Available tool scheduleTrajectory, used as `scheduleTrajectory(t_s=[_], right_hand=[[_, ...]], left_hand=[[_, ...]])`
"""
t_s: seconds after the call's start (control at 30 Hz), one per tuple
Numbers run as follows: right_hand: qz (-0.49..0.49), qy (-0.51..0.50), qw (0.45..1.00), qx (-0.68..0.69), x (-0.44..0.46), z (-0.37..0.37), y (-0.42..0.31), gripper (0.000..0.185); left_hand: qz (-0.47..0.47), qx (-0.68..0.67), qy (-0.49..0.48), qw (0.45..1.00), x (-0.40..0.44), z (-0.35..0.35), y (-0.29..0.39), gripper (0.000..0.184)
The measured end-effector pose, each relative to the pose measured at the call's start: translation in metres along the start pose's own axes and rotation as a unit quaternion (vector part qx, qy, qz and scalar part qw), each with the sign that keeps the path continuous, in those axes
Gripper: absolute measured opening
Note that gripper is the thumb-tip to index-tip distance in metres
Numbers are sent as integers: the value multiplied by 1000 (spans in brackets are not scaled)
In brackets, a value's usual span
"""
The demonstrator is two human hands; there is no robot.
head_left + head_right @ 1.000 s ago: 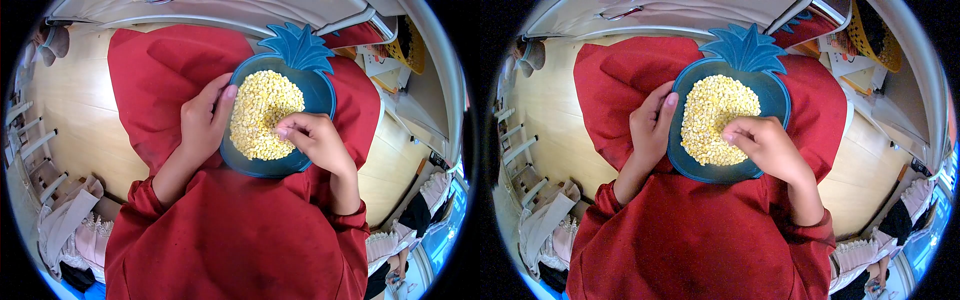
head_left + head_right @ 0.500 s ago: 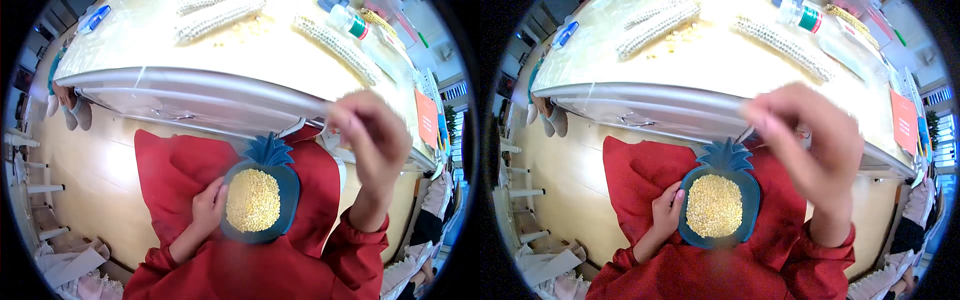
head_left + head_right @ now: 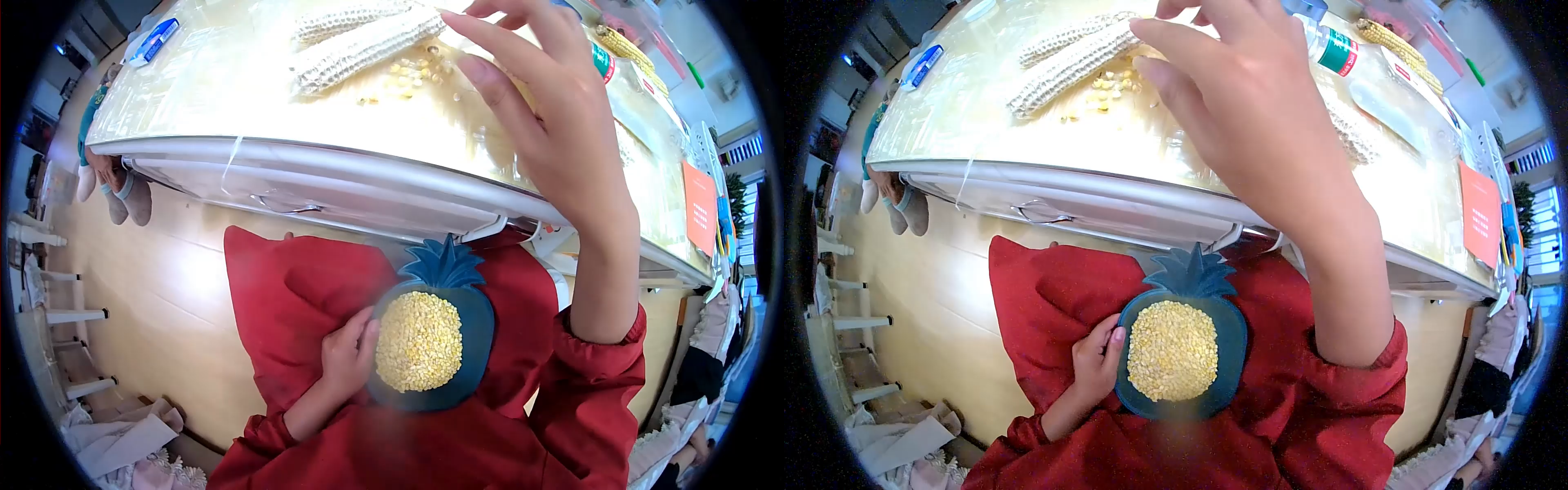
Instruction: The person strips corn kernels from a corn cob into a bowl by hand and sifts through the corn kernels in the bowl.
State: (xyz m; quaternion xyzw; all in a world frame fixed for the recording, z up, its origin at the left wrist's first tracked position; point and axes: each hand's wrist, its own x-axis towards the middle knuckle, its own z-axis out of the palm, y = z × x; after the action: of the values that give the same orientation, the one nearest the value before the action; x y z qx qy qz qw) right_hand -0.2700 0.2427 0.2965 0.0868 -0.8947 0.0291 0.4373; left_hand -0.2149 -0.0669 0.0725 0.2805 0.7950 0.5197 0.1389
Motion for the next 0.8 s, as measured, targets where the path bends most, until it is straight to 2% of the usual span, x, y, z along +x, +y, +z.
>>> scheduleTrajectory(t_s=[0.07,0.17,0.3,0.4,0.47,0.53,0.57,0.67,0.73,0.8], right_hand=[[-12,-16,1000,-4,1,-9,3,22],[-7,-24,1000,-17,1,-12,6,24],[73,-52,996,-9,2,-22,-2,29],[63,25,997,40,-1,-25,-7,31],[-14,90,996,-13,-9,-23,-15,30],[-32,27,997,-63,-30,-44,-25,23],[0,-3,998,-58,-43,-54,-41,27],[67,-48,990,112,-98,-54,-81,30],[122,-130,954,242,-139,-42,-111,35],[213,-256,891,308,-184,-26,-134,40]], left_hand=[[7,10,-3,1000,1,-1,0,24],[-54,7,-60,997,-1,-8,5,27],[-2,-13,-8,1000,2,-2,3,24],[-4,-19,-8,1000,3,-2,4,25],[-15,-23,-12,1000,2,-4,6,25],[1,-22,2,1000,1,0,-3,25],[13,-18,9,1000,-1,2,-7,26],[-32,-17,-14,999,0,-2,3,27],[-38,-21,-21,999,2,-3,5,27],[-38,-25,-16,999,0,-2,2,27]])
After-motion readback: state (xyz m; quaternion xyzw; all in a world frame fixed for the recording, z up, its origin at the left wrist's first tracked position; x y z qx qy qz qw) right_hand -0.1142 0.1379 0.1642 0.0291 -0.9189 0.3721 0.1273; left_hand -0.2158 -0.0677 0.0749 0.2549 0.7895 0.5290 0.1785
